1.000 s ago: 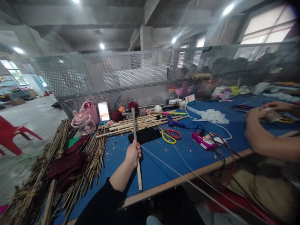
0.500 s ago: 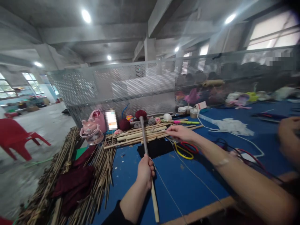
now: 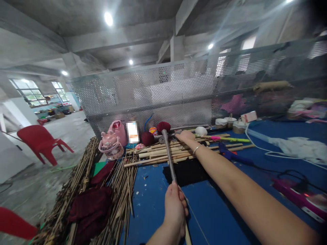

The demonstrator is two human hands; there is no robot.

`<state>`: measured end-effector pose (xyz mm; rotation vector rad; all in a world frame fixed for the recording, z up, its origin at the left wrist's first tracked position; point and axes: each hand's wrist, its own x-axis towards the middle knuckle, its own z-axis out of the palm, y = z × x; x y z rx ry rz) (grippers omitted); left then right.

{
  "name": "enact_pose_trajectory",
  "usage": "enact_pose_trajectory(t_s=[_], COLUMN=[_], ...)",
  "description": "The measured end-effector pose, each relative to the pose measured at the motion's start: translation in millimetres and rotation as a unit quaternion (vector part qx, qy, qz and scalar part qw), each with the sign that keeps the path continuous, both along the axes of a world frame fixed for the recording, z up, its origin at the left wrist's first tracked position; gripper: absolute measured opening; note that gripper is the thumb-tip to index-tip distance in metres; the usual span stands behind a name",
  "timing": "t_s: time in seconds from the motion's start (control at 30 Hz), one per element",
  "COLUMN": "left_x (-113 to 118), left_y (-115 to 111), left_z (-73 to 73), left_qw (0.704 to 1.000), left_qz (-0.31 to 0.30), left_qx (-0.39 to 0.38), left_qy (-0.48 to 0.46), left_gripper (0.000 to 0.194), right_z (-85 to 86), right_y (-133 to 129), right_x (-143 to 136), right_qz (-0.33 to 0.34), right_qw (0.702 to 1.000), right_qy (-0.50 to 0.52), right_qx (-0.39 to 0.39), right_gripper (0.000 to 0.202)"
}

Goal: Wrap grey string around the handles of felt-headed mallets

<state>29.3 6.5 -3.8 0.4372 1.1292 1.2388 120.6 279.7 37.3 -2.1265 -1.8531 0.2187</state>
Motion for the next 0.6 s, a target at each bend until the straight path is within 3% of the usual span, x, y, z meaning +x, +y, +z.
enact_pose_trajectory(t_s=[0.17,0.27,0.4,0.5,0.6], left_x=[0,-1,-2,-2,-2], left_y=[1,1,0,0,-1], left_z=[0.1,-0.7,-1.6,-1.1,0.2], left_qw=[1.000,1.000,1.000,1.000,1.000], left_qz=[0.000,0.001,-0.002,-0.004,-0.001], left_qx=[-0.006,-0.006,-0.002,0.001,-0.002], left_qy=[-0.004,0.000,0.001,0.000,0.007], left_gripper=[0.053,0.054,0.053,0.052,0.052], right_z=[8.4,10.4,8.0,3.3,-1.6], right_y=[5,2,-2,-8,-15], right_x=[-8,-7,-8,-8,-3], right_qz=[0.007,0.057,0.146,0.149,0.106], right_qw=[0.998,0.994,0.987,0.987,0.993], right_qy=[-0.008,-0.033,-0.054,-0.052,-0.045], right_qx=[0.056,0.086,0.028,0.001,0.008], right_gripper=[0.054,0.060,0.034,0.027,0.039])
